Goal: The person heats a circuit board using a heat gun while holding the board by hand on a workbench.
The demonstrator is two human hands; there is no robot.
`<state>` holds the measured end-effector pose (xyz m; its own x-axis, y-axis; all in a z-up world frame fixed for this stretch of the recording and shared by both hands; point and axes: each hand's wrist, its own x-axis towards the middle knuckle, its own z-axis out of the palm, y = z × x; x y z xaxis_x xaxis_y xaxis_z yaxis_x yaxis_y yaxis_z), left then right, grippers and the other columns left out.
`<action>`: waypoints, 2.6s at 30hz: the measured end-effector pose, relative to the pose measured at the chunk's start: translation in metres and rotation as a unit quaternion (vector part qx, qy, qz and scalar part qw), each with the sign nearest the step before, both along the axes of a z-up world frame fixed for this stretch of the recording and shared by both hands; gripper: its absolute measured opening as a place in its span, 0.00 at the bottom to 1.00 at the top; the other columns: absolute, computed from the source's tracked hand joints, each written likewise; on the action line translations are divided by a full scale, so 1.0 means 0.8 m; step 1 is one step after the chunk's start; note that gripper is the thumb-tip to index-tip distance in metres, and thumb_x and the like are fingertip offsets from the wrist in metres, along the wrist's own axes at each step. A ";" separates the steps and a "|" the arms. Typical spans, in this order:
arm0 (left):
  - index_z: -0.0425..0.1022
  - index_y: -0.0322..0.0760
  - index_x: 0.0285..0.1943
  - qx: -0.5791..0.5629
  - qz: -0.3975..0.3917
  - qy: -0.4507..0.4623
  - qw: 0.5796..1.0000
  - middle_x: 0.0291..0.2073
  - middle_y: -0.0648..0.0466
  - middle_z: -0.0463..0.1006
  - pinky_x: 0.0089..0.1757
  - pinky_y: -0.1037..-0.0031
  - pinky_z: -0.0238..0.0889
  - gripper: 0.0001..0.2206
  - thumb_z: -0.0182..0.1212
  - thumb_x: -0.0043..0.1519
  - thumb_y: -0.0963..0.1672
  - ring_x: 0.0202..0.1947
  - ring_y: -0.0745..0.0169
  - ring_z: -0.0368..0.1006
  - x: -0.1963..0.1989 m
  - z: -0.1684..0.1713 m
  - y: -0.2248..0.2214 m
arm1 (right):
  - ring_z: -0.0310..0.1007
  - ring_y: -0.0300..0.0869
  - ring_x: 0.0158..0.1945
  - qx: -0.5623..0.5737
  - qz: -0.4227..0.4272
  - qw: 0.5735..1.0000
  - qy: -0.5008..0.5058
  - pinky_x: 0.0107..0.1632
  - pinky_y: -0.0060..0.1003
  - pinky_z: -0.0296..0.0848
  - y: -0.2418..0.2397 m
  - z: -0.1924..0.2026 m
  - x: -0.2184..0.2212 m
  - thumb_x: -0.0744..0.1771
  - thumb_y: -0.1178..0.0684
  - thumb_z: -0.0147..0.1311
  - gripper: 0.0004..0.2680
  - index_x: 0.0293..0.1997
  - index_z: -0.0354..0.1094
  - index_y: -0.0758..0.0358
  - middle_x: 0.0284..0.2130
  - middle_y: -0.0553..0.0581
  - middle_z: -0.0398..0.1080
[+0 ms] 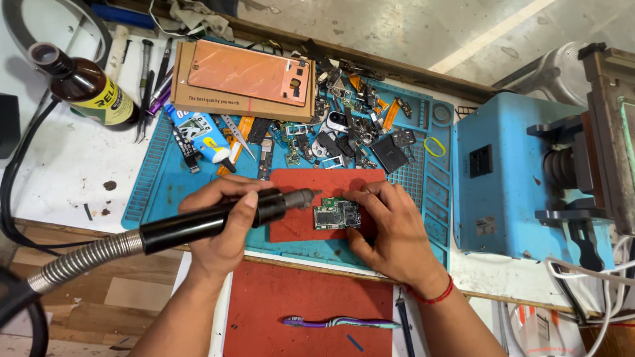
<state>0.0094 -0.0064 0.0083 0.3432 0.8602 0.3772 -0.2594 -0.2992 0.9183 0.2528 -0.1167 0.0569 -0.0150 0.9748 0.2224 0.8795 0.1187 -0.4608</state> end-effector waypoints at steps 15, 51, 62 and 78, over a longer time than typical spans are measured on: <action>0.76 0.27 0.40 -0.004 -0.030 -0.023 0.999 0.38 0.43 0.83 0.45 0.70 0.74 0.09 0.58 0.67 0.42 0.38 0.59 0.79 -0.005 -0.001 0.005 | 0.66 0.55 0.48 0.013 0.013 1.000 -0.001 0.52 0.47 0.67 -0.001 -0.002 0.004 0.59 0.54 0.63 0.20 0.56 0.69 0.61 0.46 0.61 0.67; 0.78 0.29 0.41 -0.014 -0.055 -0.028 0.998 0.38 0.46 0.84 0.43 0.72 0.75 0.09 0.60 0.67 0.44 0.37 0.63 0.80 -0.002 0.003 0.007 | 0.66 0.54 0.50 0.007 0.012 1.000 0.007 0.53 0.46 0.67 -0.003 -0.002 0.001 0.59 0.55 0.63 0.19 0.55 0.71 0.61 0.46 0.59 0.67; 0.76 0.28 0.42 -0.007 -0.061 -0.054 0.997 0.41 0.46 0.84 0.49 0.71 0.73 0.09 0.60 0.67 0.43 0.42 0.61 0.80 -0.002 -0.001 0.010 | 0.66 0.54 0.49 0.002 0.008 1.000 0.002 0.53 0.46 0.67 -0.003 -0.003 0.001 0.59 0.55 0.63 0.19 0.56 0.71 0.61 0.46 0.59 0.67; 0.77 0.26 0.41 -0.001 -0.070 -0.009 0.997 0.39 0.44 0.84 0.42 0.74 0.73 0.10 0.60 0.69 0.43 0.37 0.64 0.78 -0.015 -0.001 0.004 | 0.66 0.56 0.52 0.012 0.016 1.000 -0.006 0.55 0.47 0.68 -0.006 -0.011 0.005 0.59 0.56 0.63 0.20 0.58 0.70 0.62 0.47 0.62 0.66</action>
